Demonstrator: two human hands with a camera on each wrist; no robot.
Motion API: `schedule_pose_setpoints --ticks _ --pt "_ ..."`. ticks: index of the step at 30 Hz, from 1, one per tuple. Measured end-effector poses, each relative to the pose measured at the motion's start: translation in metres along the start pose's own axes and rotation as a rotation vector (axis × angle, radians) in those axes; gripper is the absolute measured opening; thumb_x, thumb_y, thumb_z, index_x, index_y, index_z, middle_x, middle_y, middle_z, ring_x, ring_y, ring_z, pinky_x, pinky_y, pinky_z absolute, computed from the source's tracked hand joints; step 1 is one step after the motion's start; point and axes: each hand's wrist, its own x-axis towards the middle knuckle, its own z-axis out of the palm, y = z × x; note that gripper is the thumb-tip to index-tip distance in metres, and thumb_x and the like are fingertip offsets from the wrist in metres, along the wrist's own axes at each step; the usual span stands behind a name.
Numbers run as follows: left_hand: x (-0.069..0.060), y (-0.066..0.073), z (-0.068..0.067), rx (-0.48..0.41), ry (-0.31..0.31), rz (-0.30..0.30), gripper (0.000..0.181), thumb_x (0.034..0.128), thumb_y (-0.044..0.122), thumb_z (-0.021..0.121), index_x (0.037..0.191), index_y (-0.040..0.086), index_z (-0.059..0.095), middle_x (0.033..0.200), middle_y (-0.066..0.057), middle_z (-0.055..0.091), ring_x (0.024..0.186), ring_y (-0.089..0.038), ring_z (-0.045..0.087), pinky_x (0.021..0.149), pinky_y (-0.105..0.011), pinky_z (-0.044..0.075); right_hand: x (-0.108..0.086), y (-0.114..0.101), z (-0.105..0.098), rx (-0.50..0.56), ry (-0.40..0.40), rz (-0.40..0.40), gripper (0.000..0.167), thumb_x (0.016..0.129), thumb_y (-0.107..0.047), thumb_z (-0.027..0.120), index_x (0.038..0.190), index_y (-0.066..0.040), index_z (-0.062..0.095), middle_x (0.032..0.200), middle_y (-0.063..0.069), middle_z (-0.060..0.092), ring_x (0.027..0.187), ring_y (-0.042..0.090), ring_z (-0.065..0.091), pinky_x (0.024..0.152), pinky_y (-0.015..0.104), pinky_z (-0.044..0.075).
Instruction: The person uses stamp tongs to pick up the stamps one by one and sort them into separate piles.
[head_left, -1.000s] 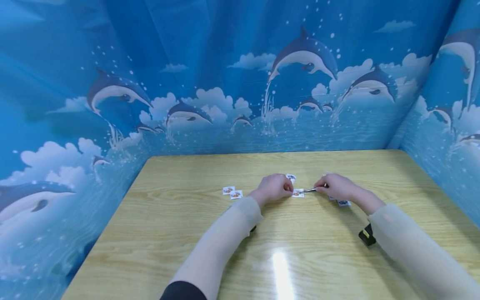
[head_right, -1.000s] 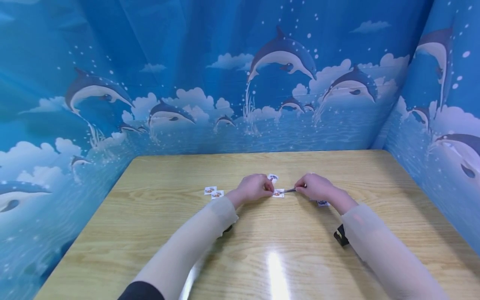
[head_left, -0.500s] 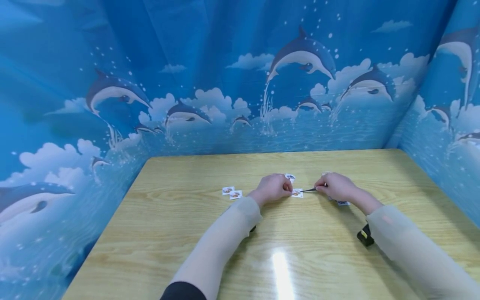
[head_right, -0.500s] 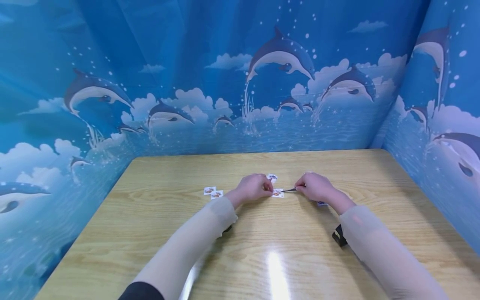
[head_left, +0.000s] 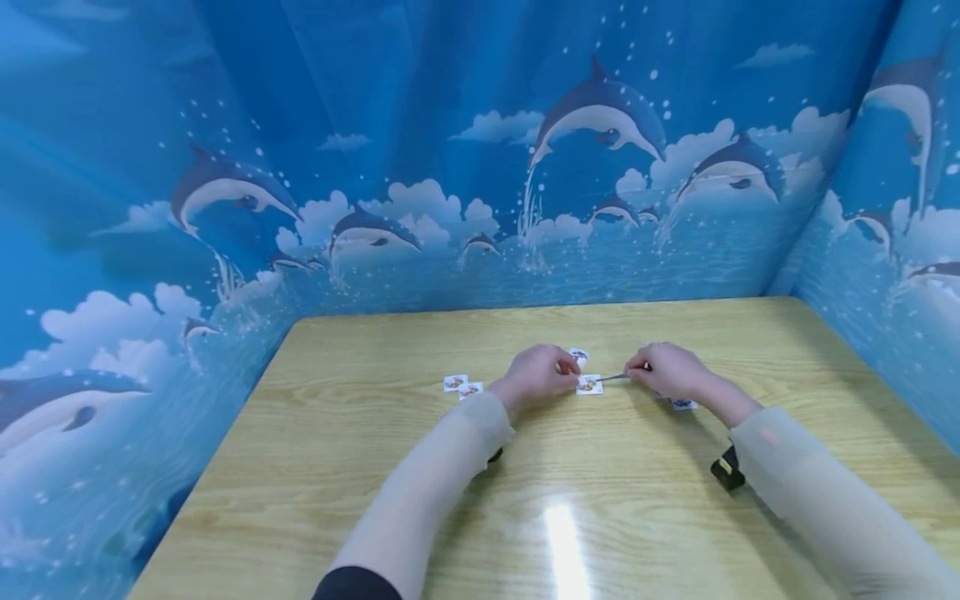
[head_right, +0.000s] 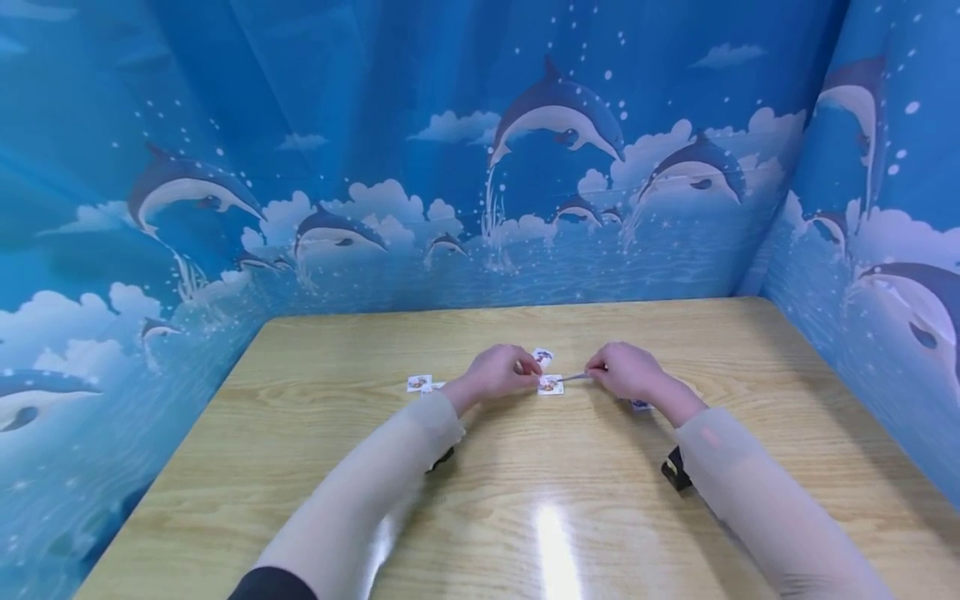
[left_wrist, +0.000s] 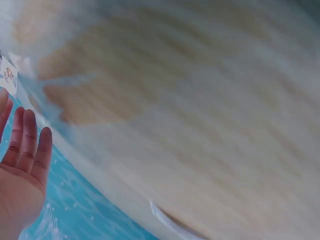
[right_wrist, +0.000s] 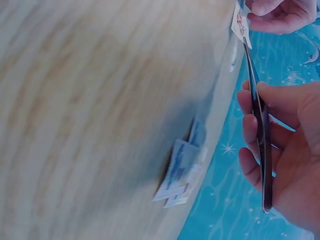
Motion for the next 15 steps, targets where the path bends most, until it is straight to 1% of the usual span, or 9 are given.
schedule_pose_setpoints --ticks 3,6,8,13,15 --pt "-0.005 -0.005 -0.009 0.01 0.017 0.036 0.016 0.0909 0.029 0.07 0.103 0.02 0.075 0.09 0.012 0.064 0.083 -0.004 0.058 0.075 -0.022 0.046 0.0 -0.005 -0.003 0.025 0.003 -0.007 0.02 0.095 -0.011 0.062 0.107 0.002 0.071 0.101 0.015 0.07 0.09 0.029 0.065 0.079 0.048 0.052" --pt "-0.013 -0.014 -0.019 0.025 0.034 0.06 0.016 0.0909 0.029 0.07 0.103 0.019 0.075 0.087 0.012 0.064 0.079 -0.004 0.058 0.071 -0.021 0.046 0.004 -0.013 -0.004 0.045 0.002 -0.015 0.02 0.095 -0.011 0.062 0.107 0.001 0.071 0.1 0.013 0.07 0.086 0.025 0.066 0.076 0.045 0.052" --pt "-0.021 -0.021 -0.024 0.018 0.045 0.061 0.016 0.0908 0.029 0.07 0.103 0.019 0.075 0.087 0.012 0.064 0.077 -0.004 0.058 0.069 -0.022 0.047 0.006 -0.019 -0.004 0.055 0.001 -0.024 0.02 0.095 -0.011 0.062 0.107 0.001 0.072 0.099 0.013 0.071 0.084 0.023 0.065 0.075 0.044 0.052" --pt "-0.043 -0.044 -0.038 -0.026 0.088 0.035 0.016 0.0905 0.026 0.071 0.102 0.017 0.075 0.085 0.01 0.063 0.075 -0.006 0.057 0.066 -0.026 0.047 0.015 -0.035 -0.003 0.069 0.017 -0.068 0.02 0.094 -0.01 0.062 0.107 0.001 0.072 0.099 0.012 0.071 0.084 0.021 0.066 0.074 0.042 0.052" --pt "-0.052 -0.054 -0.044 -0.045 0.112 0.03 0.015 0.0904 0.024 0.071 0.102 0.015 0.075 0.085 0.009 0.063 0.075 -0.007 0.057 0.066 -0.027 0.048 0.019 -0.041 -0.001 0.081 0.019 -0.08 0.02 0.095 -0.01 0.062 0.107 0.001 0.072 0.098 0.011 0.071 0.079 0.018 0.065 0.071 0.04 0.052"
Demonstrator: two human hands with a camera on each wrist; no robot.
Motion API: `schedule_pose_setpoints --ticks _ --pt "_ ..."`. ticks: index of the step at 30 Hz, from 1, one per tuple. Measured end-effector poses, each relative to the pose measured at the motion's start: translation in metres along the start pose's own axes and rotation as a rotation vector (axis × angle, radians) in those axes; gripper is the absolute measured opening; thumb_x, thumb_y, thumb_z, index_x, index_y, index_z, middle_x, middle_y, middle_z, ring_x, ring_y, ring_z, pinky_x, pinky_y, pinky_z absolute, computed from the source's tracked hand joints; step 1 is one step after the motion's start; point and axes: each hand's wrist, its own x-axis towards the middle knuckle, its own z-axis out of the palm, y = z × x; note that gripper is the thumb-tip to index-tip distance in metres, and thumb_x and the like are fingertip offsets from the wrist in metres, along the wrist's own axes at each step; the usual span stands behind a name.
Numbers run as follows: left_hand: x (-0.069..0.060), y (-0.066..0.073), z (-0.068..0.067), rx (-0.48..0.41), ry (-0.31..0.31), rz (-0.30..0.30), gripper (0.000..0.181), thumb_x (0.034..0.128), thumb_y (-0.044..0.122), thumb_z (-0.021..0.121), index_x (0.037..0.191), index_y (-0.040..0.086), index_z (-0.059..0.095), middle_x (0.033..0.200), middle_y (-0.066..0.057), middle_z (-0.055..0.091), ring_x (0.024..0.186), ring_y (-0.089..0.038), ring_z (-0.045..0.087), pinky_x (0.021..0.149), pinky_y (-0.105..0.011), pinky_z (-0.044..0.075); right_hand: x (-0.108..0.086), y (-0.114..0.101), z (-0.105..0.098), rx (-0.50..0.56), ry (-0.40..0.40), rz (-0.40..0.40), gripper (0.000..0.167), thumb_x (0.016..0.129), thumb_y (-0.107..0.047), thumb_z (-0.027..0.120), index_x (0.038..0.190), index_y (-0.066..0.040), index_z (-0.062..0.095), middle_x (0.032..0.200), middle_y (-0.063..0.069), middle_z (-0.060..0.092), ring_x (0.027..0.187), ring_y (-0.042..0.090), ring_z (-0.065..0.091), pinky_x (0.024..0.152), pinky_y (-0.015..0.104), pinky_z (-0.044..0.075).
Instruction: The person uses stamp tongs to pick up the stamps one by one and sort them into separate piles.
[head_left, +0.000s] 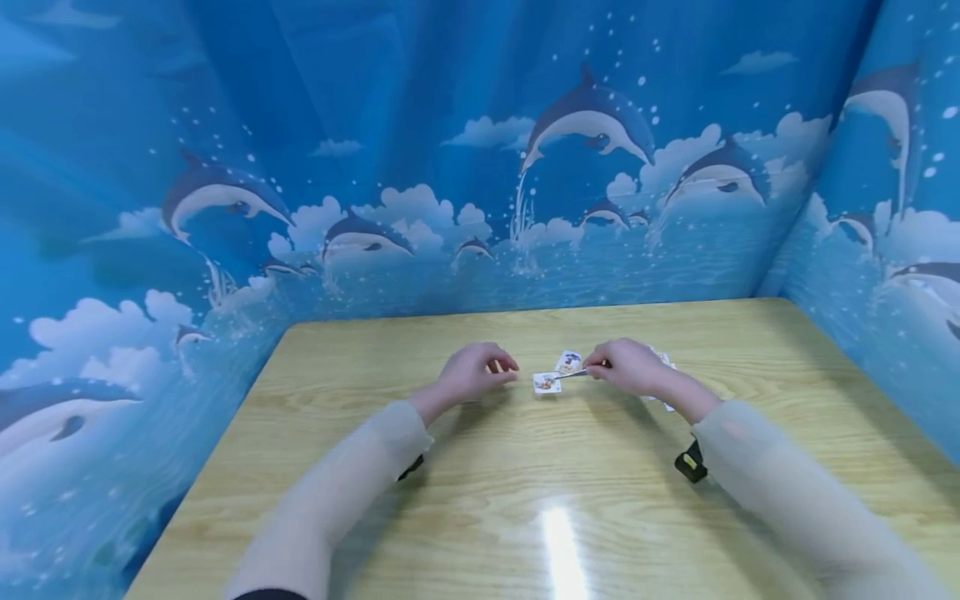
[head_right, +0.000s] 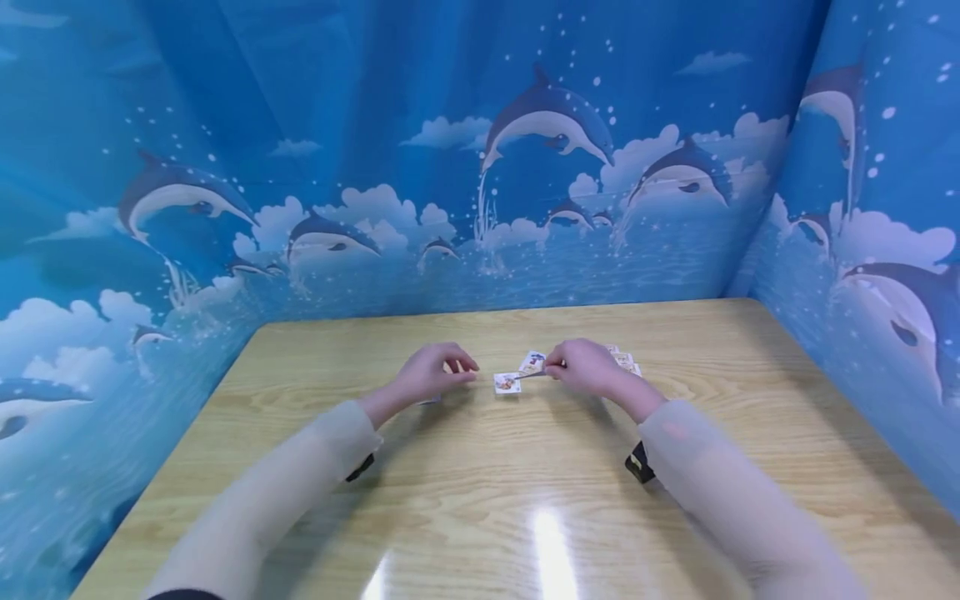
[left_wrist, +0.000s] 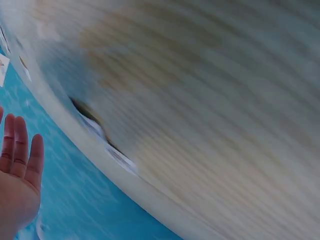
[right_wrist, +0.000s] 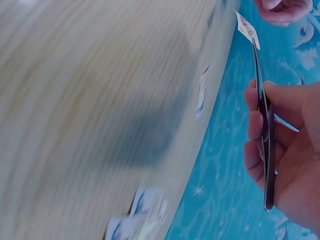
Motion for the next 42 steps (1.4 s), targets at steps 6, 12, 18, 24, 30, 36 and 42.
schedule_pose_setpoints --ticks 6,12,18,24,30,36,42 --pt "-0.028 -0.029 -0.022 -0.074 0.077 -0.058 0.017 0.09 0.02 0.072 0.103 0.011 0.075 0.092 0.005 0.066 0.08 -0.01 0.06 0.07 -0.031 0.049 0.018 -0.022 0.011 0.032 -0.028 -0.036 0.019 0.096 -0.012 0.061 0.106 -0.002 0.073 0.095 0.007 0.071 0.075 0.014 0.064 0.068 0.036 0.051" --pt "-0.054 -0.044 -0.039 -0.122 0.139 -0.063 0.018 0.089 0.018 0.073 0.103 0.007 0.074 0.097 0.001 0.067 0.082 -0.013 0.062 0.071 -0.032 0.051 0.035 -0.044 0.026 0.046 -0.062 -0.074 0.019 0.096 -0.013 0.061 0.106 -0.004 0.074 0.099 0.006 0.071 0.084 0.017 0.066 0.075 0.037 0.052" --pt "-0.075 -0.058 -0.049 -0.097 0.186 -0.045 0.017 0.0884 0.015 0.073 0.102 0.005 0.074 0.094 0.001 0.066 0.081 -0.015 0.063 0.07 -0.033 0.052 0.05 -0.06 0.036 0.035 -0.085 -0.086 0.018 0.096 -0.012 0.062 0.106 -0.005 0.075 0.1 0.005 0.071 0.089 0.019 0.066 0.078 0.038 0.052" --pt "-0.093 -0.073 -0.057 -0.076 0.203 -0.124 0.018 0.0903 0.02 0.071 0.104 0.009 0.074 0.1 0.001 0.066 0.084 -0.017 0.062 0.072 -0.036 0.052 0.059 -0.068 0.044 0.04 -0.115 -0.064 0.018 0.096 -0.013 0.062 0.105 -0.005 0.075 0.101 0.006 0.072 0.088 0.019 0.066 0.077 0.037 0.052" --pt "-0.108 -0.086 -0.065 -0.068 0.232 -0.175 0.019 0.091 0.017 0.07 0.106 0.006 0.073 0.102 -0.003 0.067 0.085 -0.02 0.062 0.072 -0.038 0.052 0.065 -0.07 0.051 -0.007 -0.123 -0.066 0.019 0.096 -0.013 0.061 0.107 -0.006 0.074 0.103 0.008 0.072 0.094 0.022 0.067 0.085 0.04 0.052" --pt "-0.112 -0.089 -0.065 -0.082 0.243 -0.165 0.02 0.0901 0.018 0.071 0.106 0.006 0.074 0.1 -0.004 0.067 0.085 -0.021 0.063 0.072 -0.038 0.053 0.068 -0.07 0.056 -0.038 -0.123 -0.072 0.017 0.095 -0.013 0.062 0.104 -0.008 0.076 0.102 0.007 0.072 0.095 0.024 0.067 0.086 0.042 0.051" --pt "-0.108 -0.087 -0.062 -0.084 0.249 -0.16 0.02 0.0906 0.019 0.071 0.106 0.007 0.073 0.102 -0.005 0.067 0.086 -0.02 0.063 0.075 -0.039 0.053 0.067 -0.07 0.057 -0.048 -0.123 -0.072 0.018 0.095 -0.013 0.062 0.106 -0.007 0.075 0.106 0.008 0.071 0.101 0.027 0.065 0.09 0.044 0.049"
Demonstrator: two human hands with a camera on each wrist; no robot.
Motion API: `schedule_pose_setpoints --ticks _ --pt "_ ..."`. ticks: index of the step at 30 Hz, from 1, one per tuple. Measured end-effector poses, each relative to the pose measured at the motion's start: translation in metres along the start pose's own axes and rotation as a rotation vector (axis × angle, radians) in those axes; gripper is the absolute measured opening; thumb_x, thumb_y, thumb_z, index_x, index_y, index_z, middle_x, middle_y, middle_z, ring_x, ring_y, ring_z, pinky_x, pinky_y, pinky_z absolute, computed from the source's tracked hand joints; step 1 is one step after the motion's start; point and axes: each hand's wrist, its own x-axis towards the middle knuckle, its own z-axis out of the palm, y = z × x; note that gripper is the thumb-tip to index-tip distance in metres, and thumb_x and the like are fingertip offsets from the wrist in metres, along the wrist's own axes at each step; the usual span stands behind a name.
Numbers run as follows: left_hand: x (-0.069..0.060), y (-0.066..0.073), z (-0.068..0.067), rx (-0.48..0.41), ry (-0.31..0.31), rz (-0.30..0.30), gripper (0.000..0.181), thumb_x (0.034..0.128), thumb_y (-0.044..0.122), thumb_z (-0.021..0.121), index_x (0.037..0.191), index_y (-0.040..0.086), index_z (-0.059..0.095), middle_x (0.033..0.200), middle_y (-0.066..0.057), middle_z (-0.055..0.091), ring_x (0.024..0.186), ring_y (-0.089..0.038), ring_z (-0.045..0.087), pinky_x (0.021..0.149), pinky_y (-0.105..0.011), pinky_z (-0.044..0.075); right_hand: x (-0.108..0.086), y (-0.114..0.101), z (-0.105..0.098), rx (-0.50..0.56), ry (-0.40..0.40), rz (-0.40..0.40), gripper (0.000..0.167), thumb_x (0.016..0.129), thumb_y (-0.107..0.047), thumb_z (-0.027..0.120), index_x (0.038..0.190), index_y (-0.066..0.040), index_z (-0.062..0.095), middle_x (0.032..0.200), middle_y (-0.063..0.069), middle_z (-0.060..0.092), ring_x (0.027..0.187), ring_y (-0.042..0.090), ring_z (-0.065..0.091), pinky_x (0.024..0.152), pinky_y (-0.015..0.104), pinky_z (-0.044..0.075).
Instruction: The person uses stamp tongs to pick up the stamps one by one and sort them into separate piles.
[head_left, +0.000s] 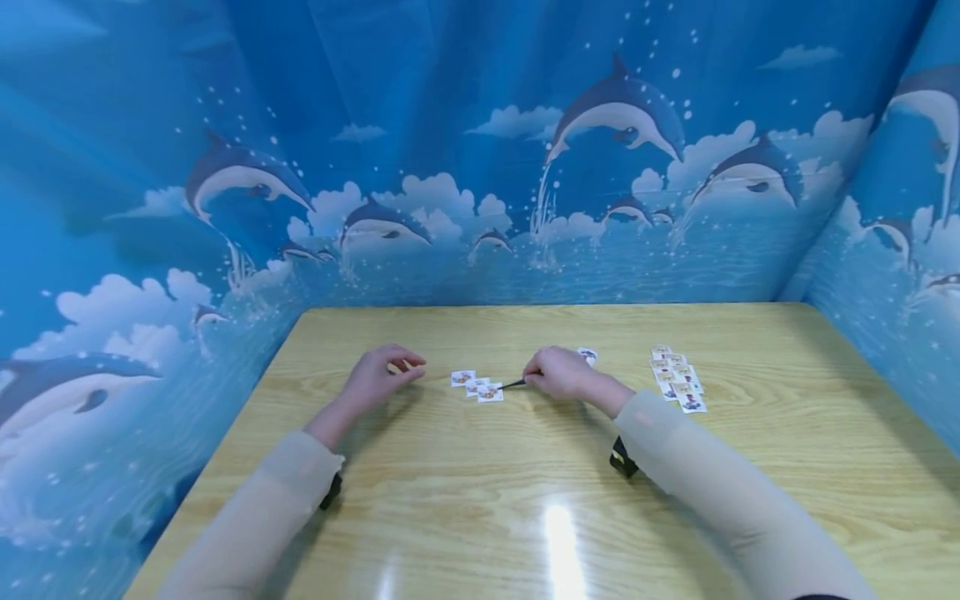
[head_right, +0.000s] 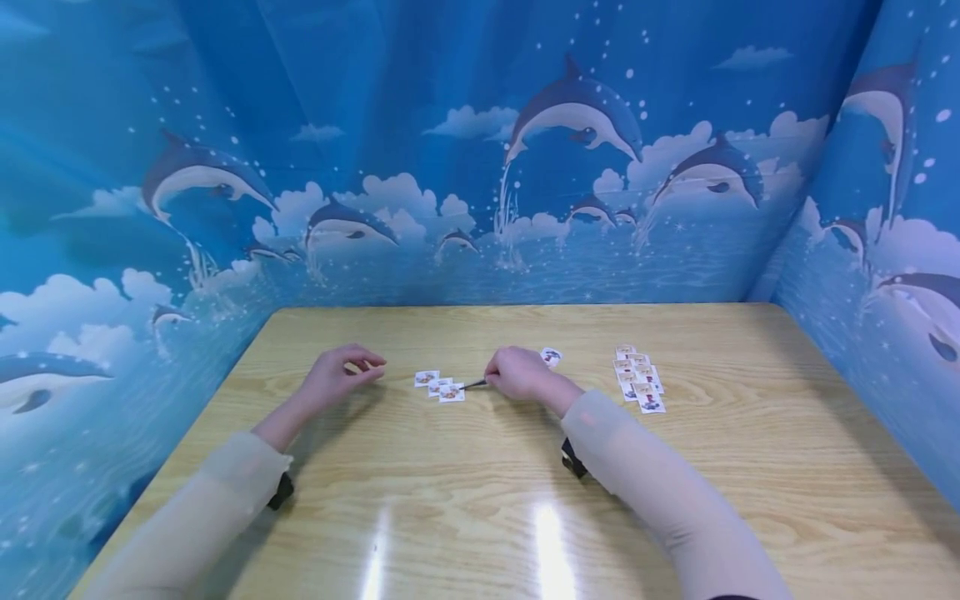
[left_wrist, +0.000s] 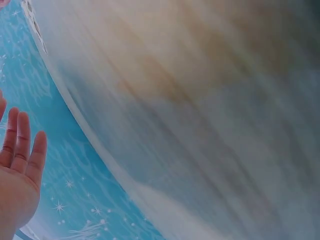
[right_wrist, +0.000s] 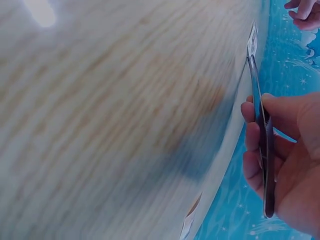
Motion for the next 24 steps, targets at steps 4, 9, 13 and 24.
schedule_pose_setpoints --ticks 4,9,13,24 --pt "0.003 0.002 0.002 -0.014 -0.011 -0.011 0.021 0.0913 0.02 0.07 0.108 0.007 0.073 0.102 -0.003 0.067 0.087 -0.019 0.062 0.076 -0.039 0.053 -0.002 0.002 -0.001 0.003 -0.005 0.003 0.019 0.095 -0.013 0.062 0.108 -0.007 0.074 0.106 0.009 0.071 0.102 0.028 0.065 0.091 0.043 0.049" --pt "0.009 0.008 0.005 -0.019 -0.022 -0.003 0.022 0.0917 0.02 0.07 0.109 0.007 0.073 0.103 -0.003 0.067 0.088 -0.02 0.062 0.075 -0.039 0.053 -0.008 0.008 -0.004 -0.012 -0.006 0.01 0.018 0.096 -0.014 0.061 0.107 -0.009 0.075 0.104 0.006 0.071 0.1 0.026 0.065 0.087 0.043 0.051" --pt "0.018 0.017 0.009 -0.026 -0.036 0.018 0.022 0.0918 0.02 0.07 0.109 0.007 0.072 0.103 -0.003 0.067 0.089 -0.02 0.062 0.076 -0.04 0.052 -0.017 0.015 -0.01 -0.013 -0.002 0.037 0.018 0.096 -0.014 0.061 0.107 -0.01 0.075 0.104 0.005 0.071 0.099 0.025 0.065 0.086 0.044 0.051" --pt "0.06 0.058 0.048 0.021 -0.131 0.105 0.021 0.0908 0.021 0.071 0.108 0.009 0.073 0.103 0.0 0.068 0.087 -0.015 0.062 0.074 -0.033 0.051 -0.054 0.053 -0.04 0.01 0.064 0.102 0.022 0.097 -0.013 0.059 0.113 -0.004 0.072 0.112 0.014 0.069 0.102 0.031 0.064 0.081 0.046 0.051"
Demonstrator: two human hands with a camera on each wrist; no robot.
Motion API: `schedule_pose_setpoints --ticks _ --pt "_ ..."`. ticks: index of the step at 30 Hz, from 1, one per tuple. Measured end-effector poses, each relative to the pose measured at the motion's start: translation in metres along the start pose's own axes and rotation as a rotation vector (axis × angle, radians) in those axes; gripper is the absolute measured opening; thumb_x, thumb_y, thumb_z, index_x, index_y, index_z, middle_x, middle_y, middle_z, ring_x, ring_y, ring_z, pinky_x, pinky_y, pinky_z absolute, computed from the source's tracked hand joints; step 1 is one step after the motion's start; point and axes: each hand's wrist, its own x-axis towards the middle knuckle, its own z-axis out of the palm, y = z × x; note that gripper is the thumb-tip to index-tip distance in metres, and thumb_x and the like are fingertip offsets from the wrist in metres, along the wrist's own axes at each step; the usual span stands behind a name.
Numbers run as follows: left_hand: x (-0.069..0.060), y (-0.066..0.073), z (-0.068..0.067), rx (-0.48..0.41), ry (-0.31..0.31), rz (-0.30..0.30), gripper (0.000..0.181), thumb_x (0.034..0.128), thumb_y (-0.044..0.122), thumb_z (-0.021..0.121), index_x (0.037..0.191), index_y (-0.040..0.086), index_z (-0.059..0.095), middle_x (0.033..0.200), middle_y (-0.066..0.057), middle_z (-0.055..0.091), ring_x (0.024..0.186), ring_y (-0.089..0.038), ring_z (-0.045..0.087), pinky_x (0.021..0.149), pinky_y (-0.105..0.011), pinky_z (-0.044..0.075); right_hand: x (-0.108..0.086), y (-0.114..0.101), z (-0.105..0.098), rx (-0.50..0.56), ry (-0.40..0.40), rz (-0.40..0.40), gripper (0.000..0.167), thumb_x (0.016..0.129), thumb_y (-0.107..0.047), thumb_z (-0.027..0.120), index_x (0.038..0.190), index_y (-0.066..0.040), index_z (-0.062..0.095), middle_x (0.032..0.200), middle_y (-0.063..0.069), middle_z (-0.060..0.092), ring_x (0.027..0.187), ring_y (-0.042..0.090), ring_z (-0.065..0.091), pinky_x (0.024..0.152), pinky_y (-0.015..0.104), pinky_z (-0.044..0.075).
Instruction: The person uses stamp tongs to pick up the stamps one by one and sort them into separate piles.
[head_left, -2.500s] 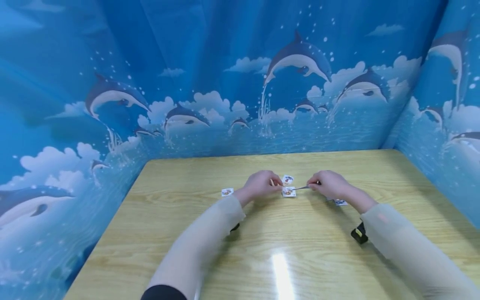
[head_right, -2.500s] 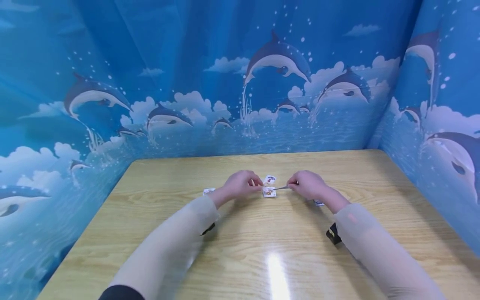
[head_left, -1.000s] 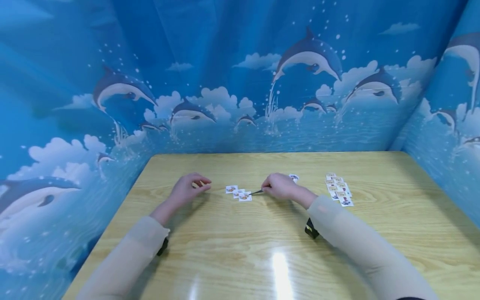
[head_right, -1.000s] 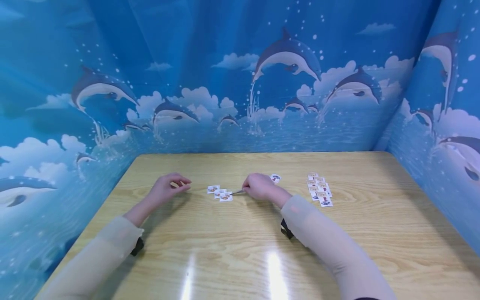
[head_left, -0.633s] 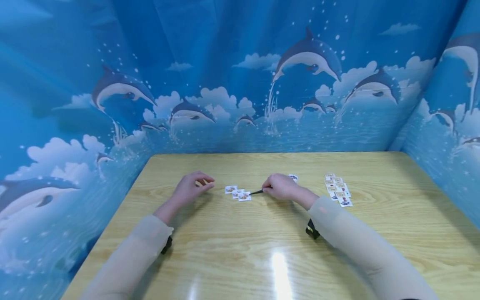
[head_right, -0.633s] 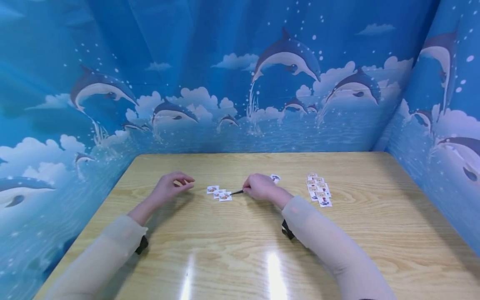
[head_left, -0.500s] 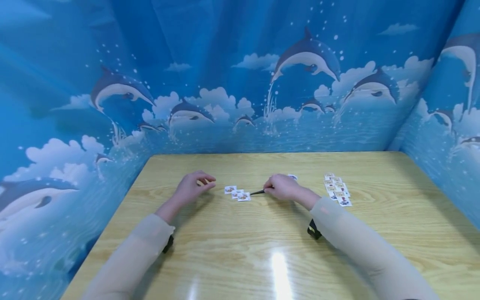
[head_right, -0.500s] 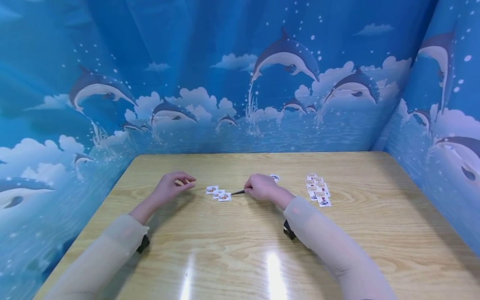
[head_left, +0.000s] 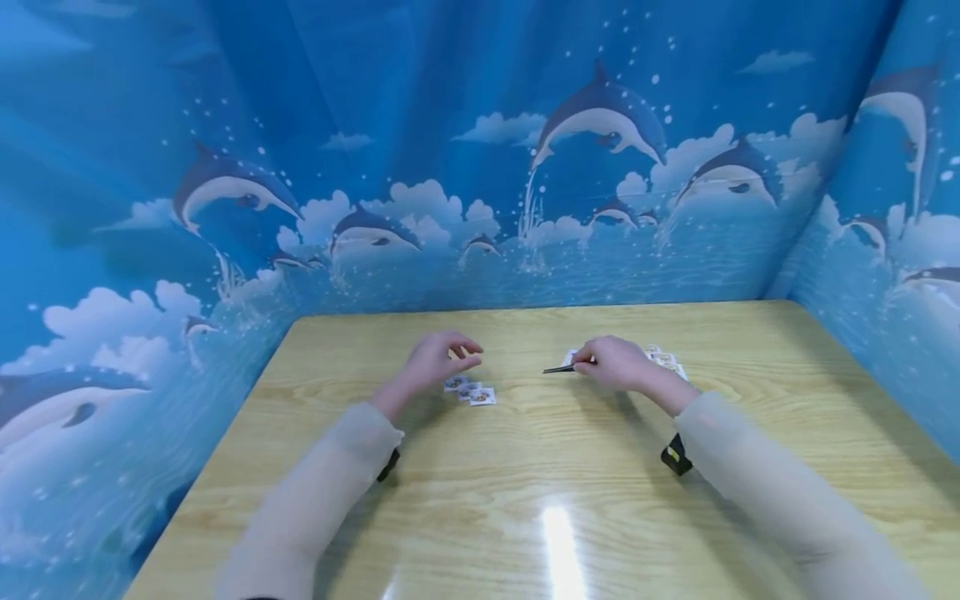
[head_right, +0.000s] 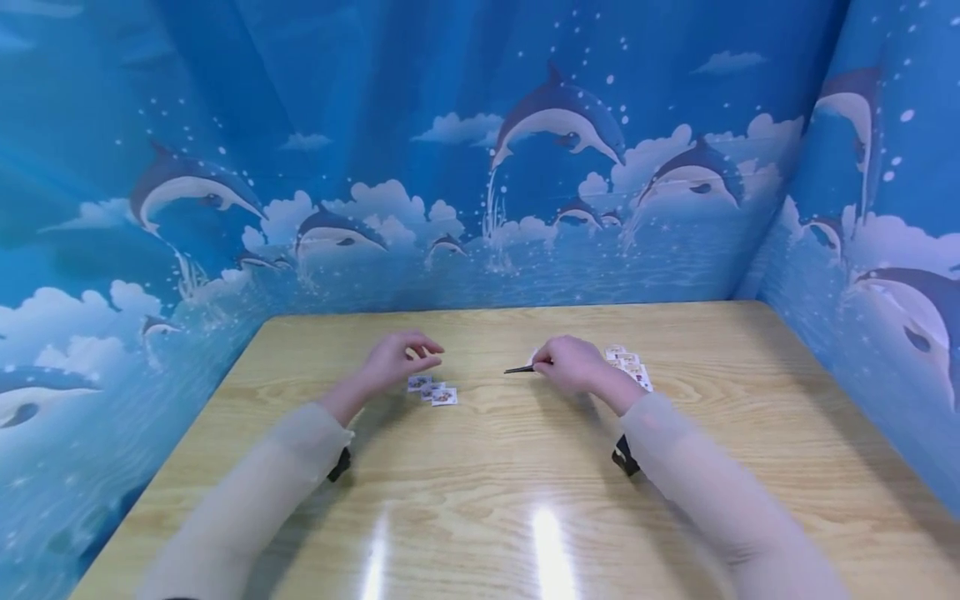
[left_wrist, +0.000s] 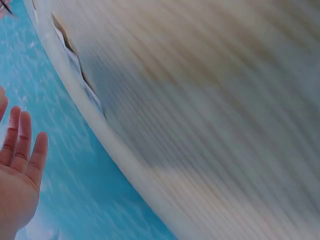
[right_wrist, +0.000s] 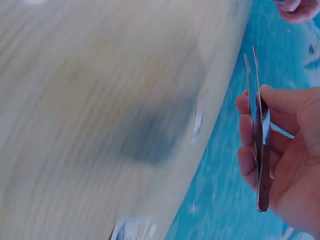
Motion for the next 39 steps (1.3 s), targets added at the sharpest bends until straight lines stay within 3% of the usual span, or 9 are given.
schedule_pose_setpoints --ticks 9,20,26,39 --pt "0.04 0.031 0.048 0.065 -0.136 0.02 0.021 0.0908 0.026 0.071 0.11 0.017 0.073 0.099 0.006 0.065 0.086 -0.008 0.058 0.073 -0.029 0.048 -0.019 0.037 -0.02 0.028 0.012 0.101 0.027 0.099 -0.014 0.056 0.118 0.002 0.067 0.112 0.018 0.067 0.101 0.033 0.063 0.084 0.049 0.05" --pt "0.063 0.056 0.089 0.117 -0.239 0.068 0.027 0.0891 0.025 0.073 0.115 0.018 0.072 0.103 0.004 0.068 0.092 -0.007 0.063 0.083 -0.023 0.047 -0.016 0.062 -0.018 -0.01 0.043 0.144 0.029 0.1 -0.013 0.053 0.121 0.004 0.064 0.117 0.022 0.064 0.107 0.039 0.06 0.091 0.054 0.045" --pt "0.066 0.062 0.096 0.162 -0.269 0.04 0.032 0.0881 0.025 0.073 0.12 0.022 0.07 0.108 0.005 0.066 0.097 -0.007 0.061 0.086 -0.023 0.046 -0.007 0.069 -0.01 -0.035 0.068 0.141 0.029 0.099 -0.013 0.055 0.121 0.003 0.065 0.117 0.022 0.064 0.108 0.04 0.059 0.092 0.055 0.044" --pt "0.067 0.061 0.097 0.145 -0.307 -0.004 0.031 0.0896 0.026 0.071 0.12 0.023 0.069 0.106 0.007 0.057 0.095 -0.009 0.056 0.088 -0.027 0.046 0.008 0.069 -0.005 -0.018 0.018 0.129 0.028 0.1 -0.012 0.054 0.12 0.004 0.065 0.116 0.022 0.064 0.109 0.04 0.058 0.094 0.054 0.044"
